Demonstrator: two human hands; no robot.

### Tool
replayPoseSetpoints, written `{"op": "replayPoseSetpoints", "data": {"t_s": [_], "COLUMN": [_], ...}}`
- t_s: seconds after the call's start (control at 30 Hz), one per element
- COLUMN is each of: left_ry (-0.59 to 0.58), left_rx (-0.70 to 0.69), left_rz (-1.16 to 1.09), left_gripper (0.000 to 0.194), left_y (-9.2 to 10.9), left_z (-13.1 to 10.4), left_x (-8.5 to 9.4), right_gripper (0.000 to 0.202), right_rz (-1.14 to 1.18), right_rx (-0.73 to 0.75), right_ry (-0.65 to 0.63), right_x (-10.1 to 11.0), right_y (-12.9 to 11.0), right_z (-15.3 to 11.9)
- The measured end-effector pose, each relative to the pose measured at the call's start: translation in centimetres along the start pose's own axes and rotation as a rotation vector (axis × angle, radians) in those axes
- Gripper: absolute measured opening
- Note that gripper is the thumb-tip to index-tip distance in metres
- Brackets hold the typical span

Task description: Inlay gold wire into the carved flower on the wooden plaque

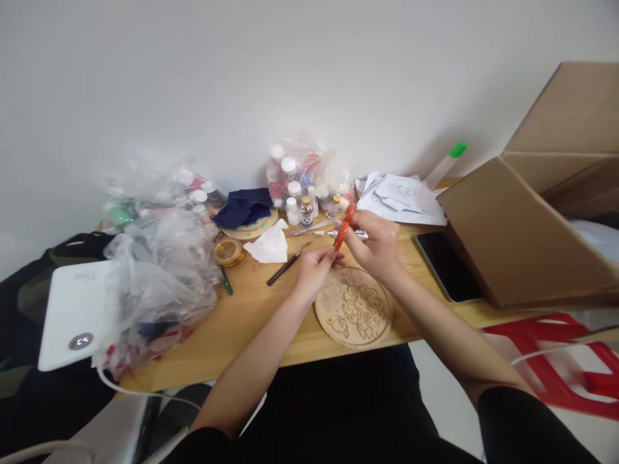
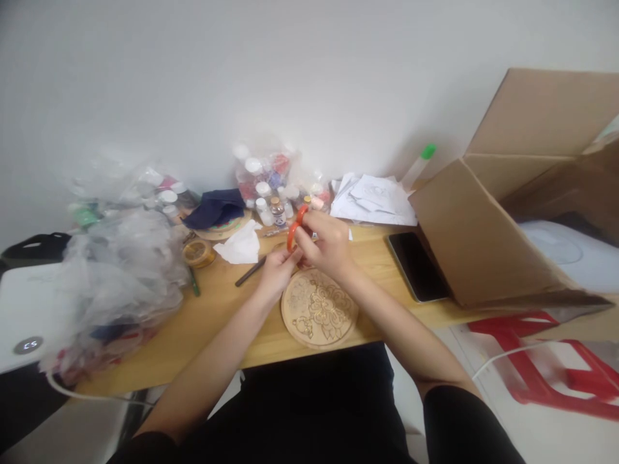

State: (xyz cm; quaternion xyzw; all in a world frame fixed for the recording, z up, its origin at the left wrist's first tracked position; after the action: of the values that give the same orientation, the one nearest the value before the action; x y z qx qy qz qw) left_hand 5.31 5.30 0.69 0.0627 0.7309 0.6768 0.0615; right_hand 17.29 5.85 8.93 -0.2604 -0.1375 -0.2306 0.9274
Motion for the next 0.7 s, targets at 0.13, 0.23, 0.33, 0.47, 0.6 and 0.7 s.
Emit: {"op": "replayPoseSetpoints", "data": {"t_s": [0.13, 0.23, 0.33, 0.47, 0.6, 0.7], "left_ry": [0.028, 0.03, 0.014, -0.025, -0.107, -0.209], "left_rx": [-0.039, -0.075, -0.114, -0.175, -0.235, -0.258], "left_rz": [0.011, 0.04, 0.074, 0.115, 0.162, 0.221], "left_gripper": [0.033, 0.032, 0.031, 0.026, 0.024, 0.025], "left_y": [0.6, 1.2, 1.9, 4.1, 8.4, 12.0], "left_z": [-0.2, -0.4, -0.8, -1.7, -2.5, -2.8], "left_x": [0.0, 0.0, 0.1, 0.4, 1.2, 1.5], "right_gripper": [0.018, 0.016, 0.014, 0.017, 0.021, 0.019], "right_rz": [0.005, 0.043, 0.143, 0.27, 0.415, 0.631], "right_rx": [-0.023, -0.081, -0.215, -0.295, -0.219, -0.145], "right_ry": [0.054, 0.087, 0.164, 0.293, 0.461, 0.525], "right_x": [0.5, 1.1, 1.5, 2.4, 3.9, 5.0], "right_y": [-0.3, -0.2, 0.0, -0.8, -2.4, -3.1], "right_z": [-0.2, -0.5, -0.9, 0.1, 2.9, 4.9]}}
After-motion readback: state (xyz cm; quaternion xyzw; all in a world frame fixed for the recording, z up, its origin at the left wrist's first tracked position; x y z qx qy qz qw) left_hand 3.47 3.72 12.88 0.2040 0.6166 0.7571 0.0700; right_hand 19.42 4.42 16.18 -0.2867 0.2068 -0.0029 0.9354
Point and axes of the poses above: each hand's wrist, its own z-axis towards the middle knuckle, its own x-axis out of the back of the hand, y = z × x, the point moved 1 cm from there along z, towards the middle knuckle, and after that the axes turned 5 degrees about z, right-handed, at the moved point
